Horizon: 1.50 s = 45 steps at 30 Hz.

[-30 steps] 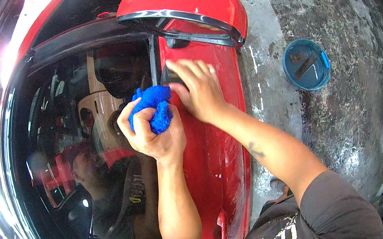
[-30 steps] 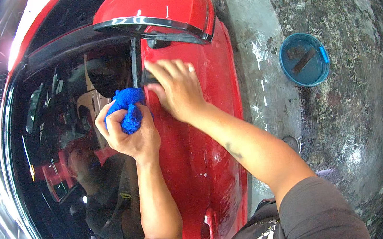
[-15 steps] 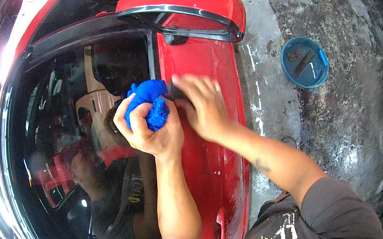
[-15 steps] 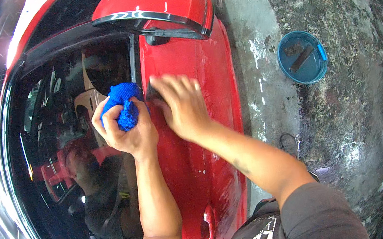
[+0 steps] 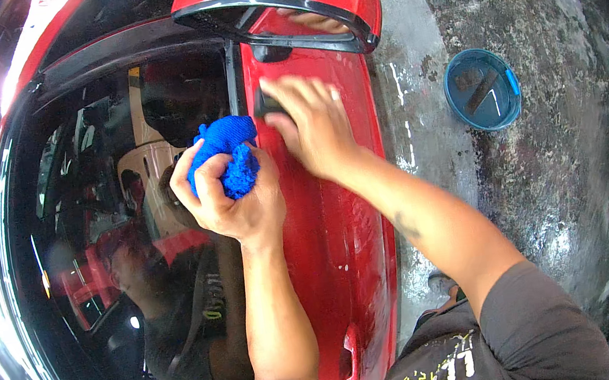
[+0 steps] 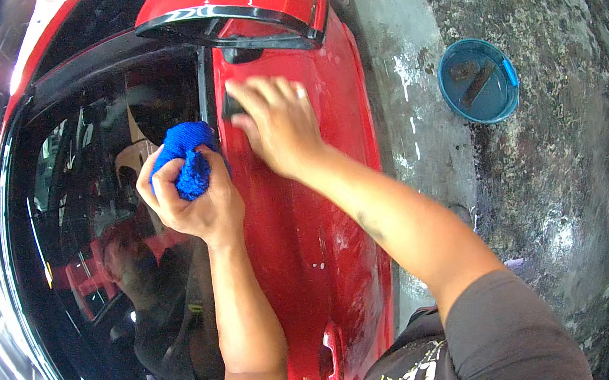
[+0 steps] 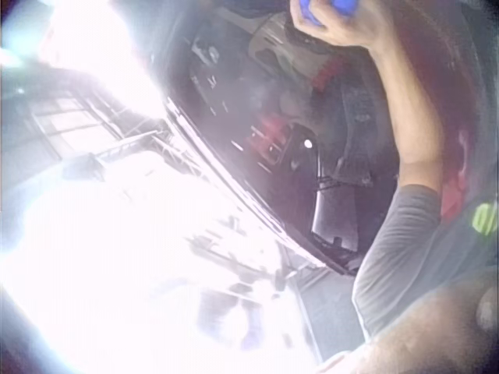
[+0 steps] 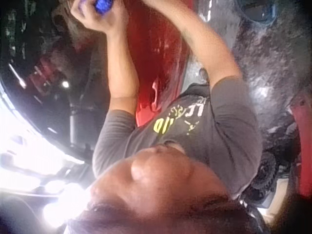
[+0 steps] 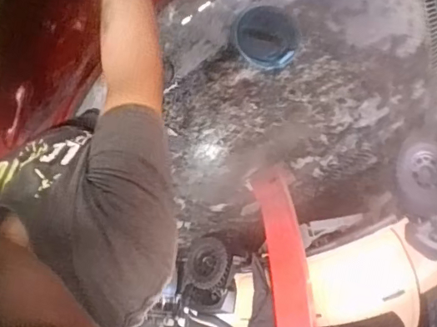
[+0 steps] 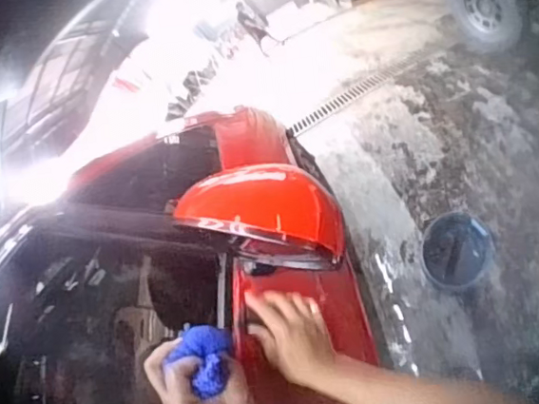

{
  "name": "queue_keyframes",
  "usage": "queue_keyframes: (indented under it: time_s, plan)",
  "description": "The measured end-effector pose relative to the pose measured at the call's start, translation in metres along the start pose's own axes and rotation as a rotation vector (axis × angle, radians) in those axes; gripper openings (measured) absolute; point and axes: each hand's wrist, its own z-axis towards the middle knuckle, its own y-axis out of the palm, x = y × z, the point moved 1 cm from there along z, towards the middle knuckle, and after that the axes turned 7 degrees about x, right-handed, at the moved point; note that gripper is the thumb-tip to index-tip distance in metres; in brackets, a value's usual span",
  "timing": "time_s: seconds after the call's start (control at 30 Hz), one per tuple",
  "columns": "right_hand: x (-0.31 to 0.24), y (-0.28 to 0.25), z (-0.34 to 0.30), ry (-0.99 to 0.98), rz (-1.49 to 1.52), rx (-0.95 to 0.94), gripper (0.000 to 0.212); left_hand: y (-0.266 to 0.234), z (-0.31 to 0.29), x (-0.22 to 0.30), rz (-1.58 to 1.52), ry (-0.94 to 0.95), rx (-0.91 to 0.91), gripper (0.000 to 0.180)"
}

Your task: The person scrubs the side of a red car with a sponge and water, then wipes the surface with a blue cloth. They repeatedly dip the sponge into a bucket of water and continue scrubbing and wiping the car door and fender.

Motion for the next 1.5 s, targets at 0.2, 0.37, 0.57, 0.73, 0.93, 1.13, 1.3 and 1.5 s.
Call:
queue_keyframes:
  time_s: [0.2,0.37,0.57,0.73,0.93,1.13,1.3,1.5]
  plan:
    - [-0.038,-0.027,-0.055,-0.003,0.079,-0.127,0.061,-0.002,0.0,-0.005,-0.019,0.011,0.012,0.035]
    - [-0.004,0.0,0.008,0.007,-0.005,0.01,0.052,0.001,0.001,0.0,-0.01,0.004,0.025,0.035]
    - [-0.03,-0.029,-0.081,0.083,0.106,-0.138,0.069,0.0,0.001,-0.002,-0.049,-0.003,0.014,0.031]
    - [0.013,0.012,-0.011,0.126,0.181,0.127,0.051,0.001,0.0,0.002,-0.014,-0.026,0.008,0.03]
    - [-0.031,-0.028,-0.109,0.152,0.257,-0.061,0.064,-0.001,-0.004,-0.002,-0.047,-0.016,0.005,0.031]
    - [0.01,0.015,-0.022,0.192,0.229,0.153,0.053,0.004,-0.003,-0.003,-0.009,0.009,0.003,0.033]
    - [-0.058,-0.039,-0.16,0.275,0.289,-0.003,0.064,0.003,-0.006,-0.004,-0.027,-0.013,-0.035,0.034]
    - [0.005,0.011,-0.06,0.291,0.175,0.222,0.053,0.006,0.0,0.002,-0.022,-0.044,-0.068,0.03]
